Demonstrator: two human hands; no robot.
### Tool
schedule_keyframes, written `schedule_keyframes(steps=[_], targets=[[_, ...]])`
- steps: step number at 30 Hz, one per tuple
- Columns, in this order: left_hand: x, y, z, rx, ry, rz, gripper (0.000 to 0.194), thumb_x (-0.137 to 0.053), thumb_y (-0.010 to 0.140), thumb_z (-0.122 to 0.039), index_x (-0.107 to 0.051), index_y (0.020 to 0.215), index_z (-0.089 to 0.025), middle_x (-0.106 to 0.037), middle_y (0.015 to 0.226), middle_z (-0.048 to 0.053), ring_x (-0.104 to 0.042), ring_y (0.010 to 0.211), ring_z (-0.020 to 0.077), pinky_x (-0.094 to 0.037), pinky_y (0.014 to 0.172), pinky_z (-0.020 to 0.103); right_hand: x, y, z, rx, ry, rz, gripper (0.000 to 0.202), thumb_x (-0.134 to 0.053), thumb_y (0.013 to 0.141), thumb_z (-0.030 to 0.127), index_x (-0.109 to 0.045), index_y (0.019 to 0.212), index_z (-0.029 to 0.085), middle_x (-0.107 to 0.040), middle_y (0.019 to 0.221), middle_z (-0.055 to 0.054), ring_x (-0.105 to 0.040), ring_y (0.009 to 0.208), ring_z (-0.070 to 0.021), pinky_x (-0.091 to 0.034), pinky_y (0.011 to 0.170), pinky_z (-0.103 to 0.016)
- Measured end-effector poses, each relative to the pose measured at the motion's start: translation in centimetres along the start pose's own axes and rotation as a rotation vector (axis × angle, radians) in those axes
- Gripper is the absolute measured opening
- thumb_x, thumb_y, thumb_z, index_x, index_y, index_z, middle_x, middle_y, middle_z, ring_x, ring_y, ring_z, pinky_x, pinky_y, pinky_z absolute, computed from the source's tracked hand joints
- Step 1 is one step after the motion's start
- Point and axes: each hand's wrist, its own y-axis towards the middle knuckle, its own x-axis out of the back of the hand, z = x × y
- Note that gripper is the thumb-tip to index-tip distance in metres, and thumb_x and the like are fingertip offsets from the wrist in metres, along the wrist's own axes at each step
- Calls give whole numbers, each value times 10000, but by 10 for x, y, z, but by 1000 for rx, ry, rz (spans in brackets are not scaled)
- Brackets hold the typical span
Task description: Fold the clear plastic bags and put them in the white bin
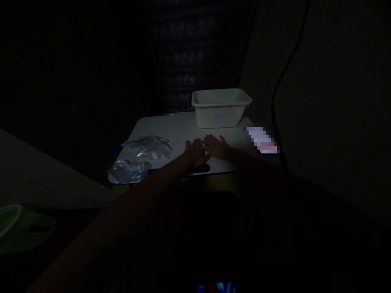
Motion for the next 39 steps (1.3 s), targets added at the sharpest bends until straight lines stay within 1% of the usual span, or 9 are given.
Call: schedule_keyframes(steps=[3, 6, 10, 12, 18, 23, 27, 33, 39], targets=[[2, -2, -3, 36, 10, 17, 652, -123, 761, -494, -128, 1264, -79, -128, 1320, 157, -44, 1204, 268, -95, 910, 496, -2, 4, 0, -2, 31, -4, 479, -116, 824, 356, -291, 1213, 139, -253, 1294, -110, -180, 1192, -209, -158, 905, -508], [2, -1, -5, 35, 1, 0, 654, -146, 751, -501, -113, 1269, -103, -128, 1325, 134, -58, 1201, 279, -93, 909, 501, -3, 5, 5, 5, 55, -27, 484, -98, 825, 354, -268, 1225, 140, -246, 1299, -96, -174, 1194, -194, -146, 918, -492], [0, 1, -5, 27, -24, -23, 669, -177, 739, -502, -94, 1273, -109, -128, 1326, 131, -78, 1197, 285, -86, 906, 512, -3, 1, 10, 25, 64, -28, 502, -85, 826, 367, -269, 1224, 123, -258, 1292, -112, -183, 1190, -198, -147, 921, -478], [0, 1, -5, 27, -28, -17, 672, -183, 736, -503, -99, 1273, -108, -134, 1326, 128, -69, 1197, 290, -84, 904, 518, -4, 0, 10, 31, 55, -22, 500, -84, 827, 369, -277, 1220, 127, -256, 1293, -116, -181, 1191, -207, -158, 915, -480], [4, -2, -6, 43, -19, -7, 681, -182, 734, -505, -119, 1266, -85, -155, 1317, 144, -73, 1198, 279, -84, 909, 508, -8, -2, 7, 22, 29, -27, 477, -114, 831, 353, -297, 1209, 127, -276, 1281, -127, -207, 1180, -220, -184, 895, -499], [3, -2, -3, 10, -10, -32, 699, -177, 735, -505, -87, 1266, -59, -114, 1324, 152, -37, 1203, 270, -61, 921, 490, -10, -2, 6, 38, -14, -63, 479, -103, 835, 334, -295, 1206, 99, -291, 1271, -142, -223, 1172, -223, -196, 886, -506], [-1, 0, -1, -11, -12, -34, 695, -181, 740, -494, -84, 1262, -45, -119, 1319, 168, -50, 1202, 271, -73, 920, 484, -10, -2, 5, 78, -68, -39, 494, -98, 832, 346, -284, 1211, 89, -274, 1275, -157, -210, 1175, -245, -205, 880, -504], [-1, 1, -1, -12, -5, -31, 679, -183, 740, -489, -99, 1263, -64, -142, 1316, 161, -60, 1201, 272, -81, 911, 495, -8, -2, 7, 11, -43, -28, 530, -89, 824, 380, -289, 1210, 78, -260, 1281, -157, -211, 1173, -259, -201, 900, -467], [1, 0, -2, -3, 1, -7, 683, -182, 740, -488, -82, 1266, -64, -128, 1322, 149, -49, 1201, 277, -76, 912, 495, -10, 0, 5, 19, -9, -5, 540, -87, 819, 401, -261, 1227, 94, -252, 1290, -138, -184, 1183, -249, -182, 915, -453]])
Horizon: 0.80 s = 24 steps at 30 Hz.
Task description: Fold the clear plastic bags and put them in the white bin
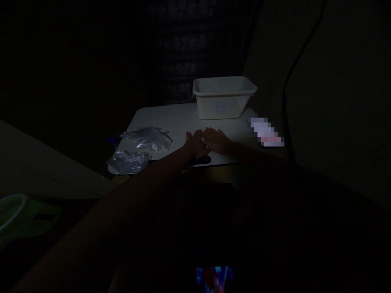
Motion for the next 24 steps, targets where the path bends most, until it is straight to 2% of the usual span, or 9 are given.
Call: schedule_keyframes(steps=[13, 18, 24], targets=[[2, 1, -1, 16, 13, 17, 676, -178, 736, -494, -102, 1266, -82, -138, 1322, 140, -67, 1201, 268, -59, 918, 493, 6, -3, 3, -6, -26, 14, 525, -107, 827, 362, -292, 1208, 52, -261, 1280, -160, -205, 1177, -249, -193, 919, -430], [3, 1, -1, 7, 19, 17, 685, -172, 736, -494, -94, 1266, -66, -134, 1321, 148, -67, 1200, 273, -60, 914, 504, 3, -1, 2, -13, -7, -36, 518, -124, 825, 367, -299, 1207, 65, -288, 1270, -151, -228, 1169, -244, -212, 911, -429], [3, 1, -1, 4, 26, 11, 684, -171, 736, -501, -114, 1264, -71, -145, 1319, 147, -76, 1199, 275, -55, 915, 505, 4, 0, 3, -24, -7, 4, 533, -102, 822, 384, -299, 1209, 74, -276, 1277, -145, -219, 1173, -238, -205, 916, -423]])
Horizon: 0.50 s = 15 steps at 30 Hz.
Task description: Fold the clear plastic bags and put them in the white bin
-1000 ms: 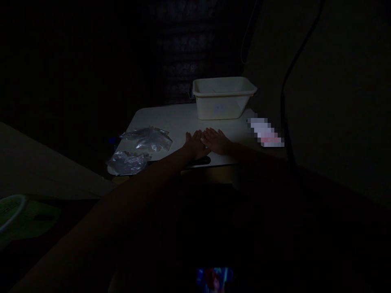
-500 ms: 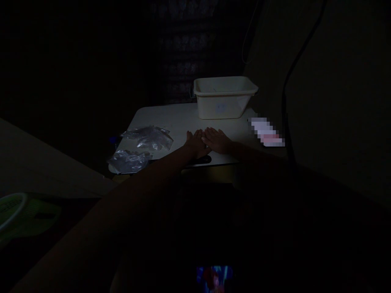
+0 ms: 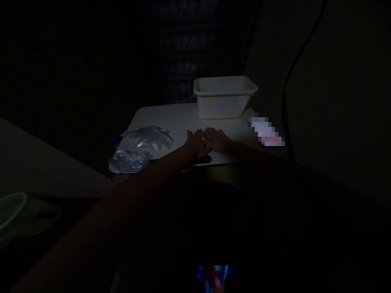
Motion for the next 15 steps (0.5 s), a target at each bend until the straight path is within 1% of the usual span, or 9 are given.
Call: schedule_keyframes(steps=[7, 15], targets=[[0, 1, 0, 15, -15, 9, 687, -162, 738, -501, -103, 1267, -66, -135, 1320, 150, -71, 1203, 264, -48, 919, 498, -1, 1, -1, 8, -5, -1, 531, -101, 819, 383, -286, 1213, 78, -280, 1275, -145, -216, 1174, -232, -217, 908, -419], [2, -1, -1, -1, 9, 10, 695, -183, 735, -503, -116, 1264, -56, -148, 1316, 153, -78, 1198, 281, -53, 920, 498, -3, 2, -3, 30, -33, 10, 509, -106, 823, 369, -300, 1206, 95, -287, 1275, -134, -210, 1176, -238, -220, 903, -428]])
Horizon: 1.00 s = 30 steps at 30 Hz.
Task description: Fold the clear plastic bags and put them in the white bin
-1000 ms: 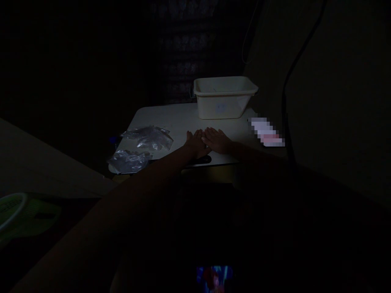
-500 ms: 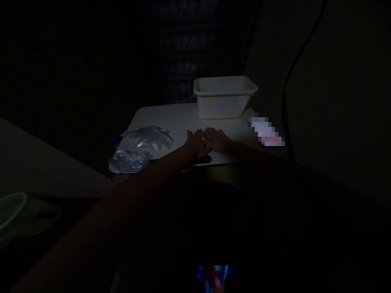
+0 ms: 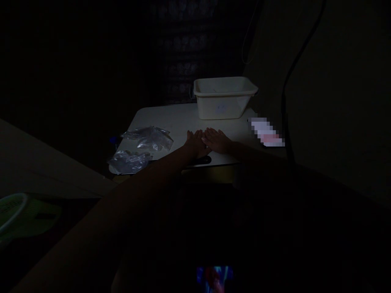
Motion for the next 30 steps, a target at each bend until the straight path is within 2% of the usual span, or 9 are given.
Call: schedule_keyframes(steps=[4, 11, 21, 26, 30], targets=[[-1, 0, 0, 6, -1, -7, 689, -168, 737, -499, -112, 1264, -57, -148, 1314, 161, -94, 1198, 269, -52, 917, 504, 2, -2, 0, 30, -20, -14, 525, -91, 824, 364, -296, 1203, 65, -283, 1271, -155, -204, 1176, -248, -217, 901, -437], [-3, 2, 0, -1, 20, -14, 688, -180, 732, -494, -126, 1263, -61, -153, 1314, 156, -101, 1196, 278, -49, 918, 504, 4, -2, 2, -10, 2, 29, 534, -85, 823, 375, -263, 1222, 67, -247, 1290, -148, -187, 1184, -238, -202, 918, -426], [0, 0, 0, -2, 50, -6, 683, -170, 738, -497, -128, 1264, -63, -167, 1311, 156, -109, 1193, 284, -56, 920, 498, 3, 0, 2, -17, 23, 5, 523, -99, 823, 372, -294, 1207, 74, -279, 1276, -145, -216, 1174, -238, -228, 904, -436], [-1, 0, 0, 3, 44, -12, 679, -173, 740, -492, -131, 1263, -62, -162, 1311, 160, -121, 1190, 284, -51, 917, 500, 5, -1, 3, -20, 39, 46, 536, -99, 824, 367, -280, 1211, 42, -248, 1285, -160, -198, 1180, -248, -214, 912, -441], [-1, 1, 0, 1, 38, -16, 683, -180, 738, -494, -124, 1265, -63, -166, 1310, 159, -121, 1190, 287, -48, 918, 499, 4, -1, 3, -32, 42, 15, 524, -112, 825, 364, -280, 1213, 55, -260, 1283, -152, -204, 1179, -236, -208, 918, -433]])
